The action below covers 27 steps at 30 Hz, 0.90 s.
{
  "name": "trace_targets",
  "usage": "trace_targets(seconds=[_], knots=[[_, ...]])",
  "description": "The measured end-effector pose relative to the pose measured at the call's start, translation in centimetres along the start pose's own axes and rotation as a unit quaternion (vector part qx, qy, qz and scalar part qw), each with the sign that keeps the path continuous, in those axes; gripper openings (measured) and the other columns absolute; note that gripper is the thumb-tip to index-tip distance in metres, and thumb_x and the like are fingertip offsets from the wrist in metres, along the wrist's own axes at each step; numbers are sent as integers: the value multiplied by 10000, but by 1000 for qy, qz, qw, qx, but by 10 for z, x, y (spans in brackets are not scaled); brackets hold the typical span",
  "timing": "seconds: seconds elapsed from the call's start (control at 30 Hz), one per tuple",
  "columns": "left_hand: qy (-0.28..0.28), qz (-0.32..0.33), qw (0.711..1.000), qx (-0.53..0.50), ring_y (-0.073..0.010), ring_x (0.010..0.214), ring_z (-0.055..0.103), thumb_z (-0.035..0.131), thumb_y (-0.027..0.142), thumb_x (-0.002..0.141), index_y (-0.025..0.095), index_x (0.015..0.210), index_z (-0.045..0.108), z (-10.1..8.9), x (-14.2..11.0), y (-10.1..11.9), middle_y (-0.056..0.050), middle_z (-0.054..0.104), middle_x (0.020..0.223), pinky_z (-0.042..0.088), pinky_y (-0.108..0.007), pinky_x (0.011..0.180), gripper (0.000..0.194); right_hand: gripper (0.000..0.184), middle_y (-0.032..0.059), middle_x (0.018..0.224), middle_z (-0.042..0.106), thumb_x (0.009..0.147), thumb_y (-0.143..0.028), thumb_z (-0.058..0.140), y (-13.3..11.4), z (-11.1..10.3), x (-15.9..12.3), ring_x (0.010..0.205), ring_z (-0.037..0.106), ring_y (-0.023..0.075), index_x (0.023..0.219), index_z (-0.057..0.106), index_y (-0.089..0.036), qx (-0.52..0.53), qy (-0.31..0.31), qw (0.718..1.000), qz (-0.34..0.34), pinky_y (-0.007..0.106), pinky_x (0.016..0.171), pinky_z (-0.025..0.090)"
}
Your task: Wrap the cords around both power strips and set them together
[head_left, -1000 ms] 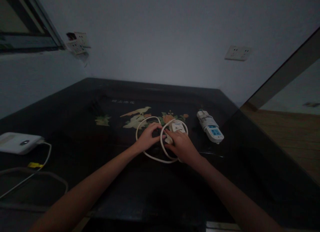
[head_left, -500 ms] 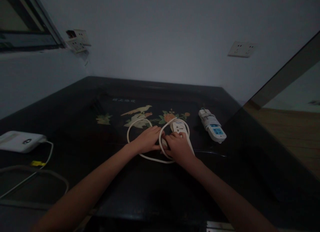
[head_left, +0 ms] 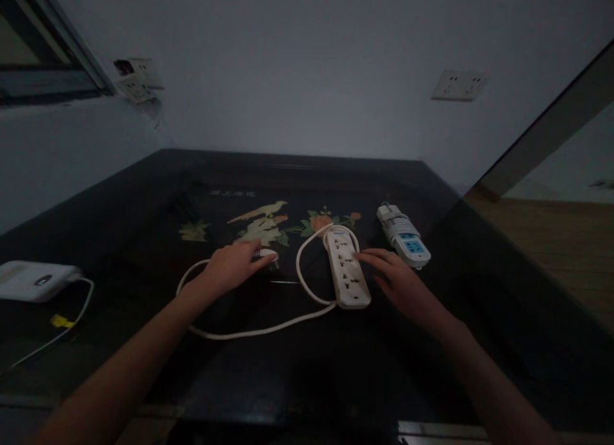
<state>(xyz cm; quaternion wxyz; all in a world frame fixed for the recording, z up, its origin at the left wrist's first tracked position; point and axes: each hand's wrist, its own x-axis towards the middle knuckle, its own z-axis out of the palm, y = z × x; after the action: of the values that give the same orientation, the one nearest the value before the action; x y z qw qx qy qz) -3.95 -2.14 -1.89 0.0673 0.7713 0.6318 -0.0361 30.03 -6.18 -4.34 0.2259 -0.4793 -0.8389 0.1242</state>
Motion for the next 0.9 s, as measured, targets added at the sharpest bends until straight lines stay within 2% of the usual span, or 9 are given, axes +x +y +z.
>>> trace_targets(seconds=[0.13, 0.23, 0.33, 0.4, 0.47, 0.6, 0.73, 0.8, 0.9], knots=[[-40, -28, 998, -44, -278, 825, 661, 303, 608, 894, 207, 1040, 536, 4, -6, -7, -100, 678, 893, 463, -328, 666, 486, 803, 58, 1467, 334, 746, 72, 384, -7, 4, -7, 1346, 306, 257, 1412, 359, -376, -52, -76, 994, -61, 495, 1027, 405], [-44, -50, 997, -44, -283, 806, 660, 287, 560, 917, 185, 1060, 522, 8, -14, -6, -112, 669, 883, 473, -346, 666, 465, 780, 63, 1487, 308, 771, 63, 392, -13, 5, -3, 1356, 284, 275, 1409, 366, -386, -75, -99, 988, -90, 502, 1038, 389], [-13, -42, 999, -25, -281, 846, 645, 293, 515, 931, 176, 1019, 548, 13, -21, -6, -121, 646, 967, 490, -377, 706, 434, 722, 72, 1481, 333, 797, 31, 420, -17, 5, 1, 1352, 292, 285, 1398, 396, -369, -80, -120, 985, -98, 499, 1045, 381], [28, 7, 999, -31, -267, 940, 618, 339, 463, 932, 178, 1052, 563, 17, -23, -8, -120, 621, 1058, 490, -384, 791, 382, 739, 69, 1491, 327, 783, 37, 429, -19, 5, 3, 1362, 275, 284, 1410, 381, -351, -78, -131, 983, -99, 495, 1061, 361], [65, 83, 993, -46, -253, 1058, 569, 399, 393, 925, 190, 1158, 548, 22, -22, -11, -118, 582, 1164, 464, -387, 890, 343, 776, 58, 1506, 317, 763, 49, 429, -21, 6, 3, 1377, 251, 283, 1427, 349, -344, -82, -142, 981, -104, 502, 1077, 334], [113, 196, 973, -47, -264, 1212, 457, 469, 290, 906, 227, 1297, 478, 25, -17, -13, -111, 485, 1321, 400, -434, 994, 397, 814, 11, 1545, 253, 729, 61, 431, -24, 6, 6, 1413, 167, 293, 1425, 341, -352, -94, -162, 974, -127, 531, 1088, 290], [142, 211, 966, -41, -258, 1103, 517, 425, 246, 929, 178, 1085, 597, 21, -25, 9, -114, 560, 1179, 425, -430, 944, 242, 744, 16, 1545, 260, 685, 54, 477, -29, 0, 16, 1419, 137, 320, 1346, 450, -286, -107, -189, 966, -142, 574, 1097, 227], [103, 225, 967, -55, -232, 980, 567, 410, 291, 944, 178, 992, 607, 21, -38, 30, -86, 608, 1047, 456, -409, 885, 232, 682, 36, 1517, 324, 698, 33, 502, -33, -6, 25, 1402, 193, 333, 1312, 477, -264, -115, -203, 961, -150, 608, 1085, 207], [39, 241, 966, -82, -255, 965, 588, 557, 490, 850, 181, 1031, 586, 28, -60, 64, -76, 631, 1032, 487, -411, 852, 359, 569, 79, 1432, 450, 754, -60, 564, -41, -13, 42, 1359, 292, 337, 1292, 491, -232, -121, -216, 952, -179, 607, 1072, 220]])
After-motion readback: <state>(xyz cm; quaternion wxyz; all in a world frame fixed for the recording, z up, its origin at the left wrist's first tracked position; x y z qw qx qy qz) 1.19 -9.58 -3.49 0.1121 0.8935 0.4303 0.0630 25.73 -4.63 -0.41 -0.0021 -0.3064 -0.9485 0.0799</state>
